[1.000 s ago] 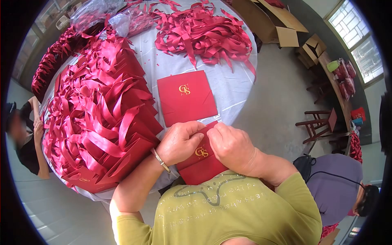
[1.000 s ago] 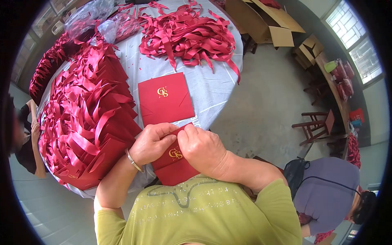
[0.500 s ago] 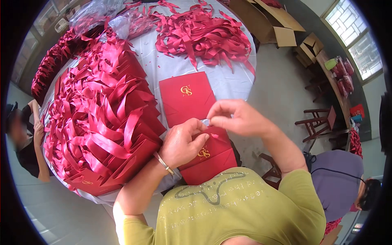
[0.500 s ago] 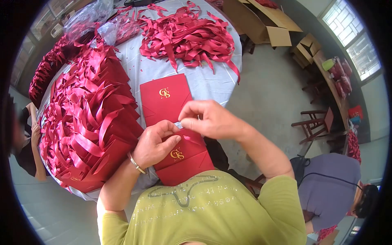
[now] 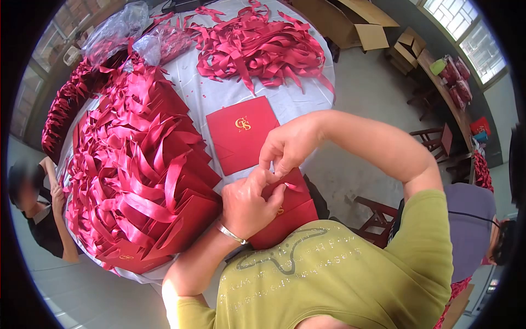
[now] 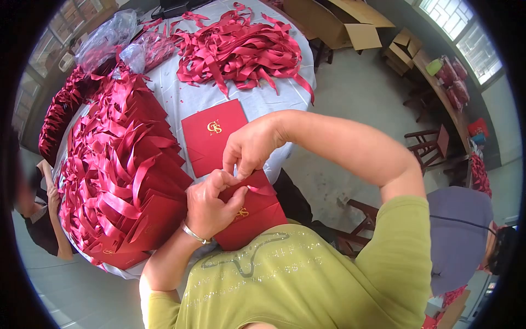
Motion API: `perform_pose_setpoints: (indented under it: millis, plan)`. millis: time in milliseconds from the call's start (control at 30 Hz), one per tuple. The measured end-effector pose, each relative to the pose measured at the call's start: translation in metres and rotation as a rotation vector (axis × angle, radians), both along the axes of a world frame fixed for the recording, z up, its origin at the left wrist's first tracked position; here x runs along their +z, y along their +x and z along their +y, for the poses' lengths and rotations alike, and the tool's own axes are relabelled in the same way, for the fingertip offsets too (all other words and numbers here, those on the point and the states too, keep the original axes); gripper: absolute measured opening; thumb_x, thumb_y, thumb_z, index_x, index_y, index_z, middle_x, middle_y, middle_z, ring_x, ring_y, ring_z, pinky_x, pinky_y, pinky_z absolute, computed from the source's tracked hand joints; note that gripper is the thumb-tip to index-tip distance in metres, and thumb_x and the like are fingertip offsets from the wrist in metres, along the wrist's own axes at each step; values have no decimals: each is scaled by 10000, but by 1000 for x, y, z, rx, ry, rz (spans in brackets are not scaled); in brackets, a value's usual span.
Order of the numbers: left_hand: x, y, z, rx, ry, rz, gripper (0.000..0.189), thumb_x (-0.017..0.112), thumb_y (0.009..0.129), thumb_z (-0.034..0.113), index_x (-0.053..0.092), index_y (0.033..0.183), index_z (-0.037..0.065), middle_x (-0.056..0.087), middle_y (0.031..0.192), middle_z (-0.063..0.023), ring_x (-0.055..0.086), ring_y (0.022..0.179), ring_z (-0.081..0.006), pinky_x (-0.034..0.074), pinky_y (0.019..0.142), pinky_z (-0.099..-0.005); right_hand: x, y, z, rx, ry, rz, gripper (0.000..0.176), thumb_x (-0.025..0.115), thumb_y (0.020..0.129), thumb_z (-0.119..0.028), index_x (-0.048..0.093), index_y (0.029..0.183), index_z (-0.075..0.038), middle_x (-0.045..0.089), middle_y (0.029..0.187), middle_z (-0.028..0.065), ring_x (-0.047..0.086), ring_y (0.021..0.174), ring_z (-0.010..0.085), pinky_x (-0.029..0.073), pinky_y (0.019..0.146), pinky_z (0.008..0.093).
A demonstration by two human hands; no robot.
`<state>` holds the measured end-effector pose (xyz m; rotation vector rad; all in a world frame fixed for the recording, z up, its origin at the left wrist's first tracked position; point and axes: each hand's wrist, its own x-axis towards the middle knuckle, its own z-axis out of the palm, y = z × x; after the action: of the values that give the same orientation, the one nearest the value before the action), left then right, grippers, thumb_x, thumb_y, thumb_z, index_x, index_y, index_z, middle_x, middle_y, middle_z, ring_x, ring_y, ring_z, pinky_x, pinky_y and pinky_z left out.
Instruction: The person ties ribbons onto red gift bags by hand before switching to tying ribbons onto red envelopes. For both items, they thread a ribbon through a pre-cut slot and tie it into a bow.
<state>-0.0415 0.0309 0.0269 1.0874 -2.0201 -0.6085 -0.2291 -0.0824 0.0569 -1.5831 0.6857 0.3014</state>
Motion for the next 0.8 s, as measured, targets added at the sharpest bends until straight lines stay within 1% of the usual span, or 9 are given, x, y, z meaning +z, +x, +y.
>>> perform_pose_setpoints:
  millis: [33,167,233,367,433,533,600,667,800]
  plan:
    - [0,1,1,-14,-26,-16,243,817,737,65,601,848,42,689,727,-103,709,657,-236,531,567,-312,-10,-1,-2,-32,206,-38,255,678,860,-90,688,1101,-7,662,806,-11,562,694,66,438,610,239]
    - [-4,1,0,-38,-7,7,250,817,747,57,597,863,42,685,722,-98,695,637,-239,524,561,-315,-11,-2,0,-75,273,38,271,698,808,-77,696,1071,-14,643,784,-31,540,677,52,414,588,227]
    - [-4,3,-2,-81,12,38,233,802,768,40,591,868,34,686,725,-106,694,635,-231,523,575,-302,-10,0,8,-235,184,116,291,719,752,-61,701,1040,-23,635,760,-34,551,670,49,420,573,228]
    - [-6,4,-4,-108,162,98,211,783,801,26,585,874,19,687,722,-98,690,637,-174,516,589,-280,-15,-1,22,-415,69,18,265,744,752,-34,699,1013,-13,656,758,-14,574,662,61,425,554,228]
    - [-1,3,-3,-194,268,150,183,753,844,12,572,874,-3,683,716,-72,656,661,-88,504,595,-249,-14,-2,19,-619,-116,-141,214,764,778,-27,689,976,0,691,797,34,625,685,85,475,584,227]
    - [-11,1,-3,-177,340,175,165,730,871,4,567,880,-23,669,715,-46,617,685,-43,496,596,-227,-37,-11,-4,-787,-229,-385,163,719,837,21,658,989,29,716,887,108,706,795,145,573,746,267]
    - [-10,1,-4,-158,380,167,161,726,873,2,567,884,-29,671,720,-48,618,688,-41,495,595,-223,-39,-12,-5,-806,-257,-382,164,698,849,43,649,1005,34,714,891,109,709,802,155,575,766,271]
    - [-10,0,-4,-145,421,159,158,722,875,-1,568,887,-34,673,724,-50,619,691,-40,495,595,-218,-48,-10,-6,-922,-302,-532,157,731,821,19,667,962,39,724,847,113,709,761,160,573,703,264]
    - [-16,-1,-4,-135,382,142,162,732,866,15,577,881,-30,689,744,-48,639,693,-52,507,595,-231,-41,-10,5,-935,-323,-466,145,726,852,-55,679,957,33,726,849,102,701,753,149,556,673,273]
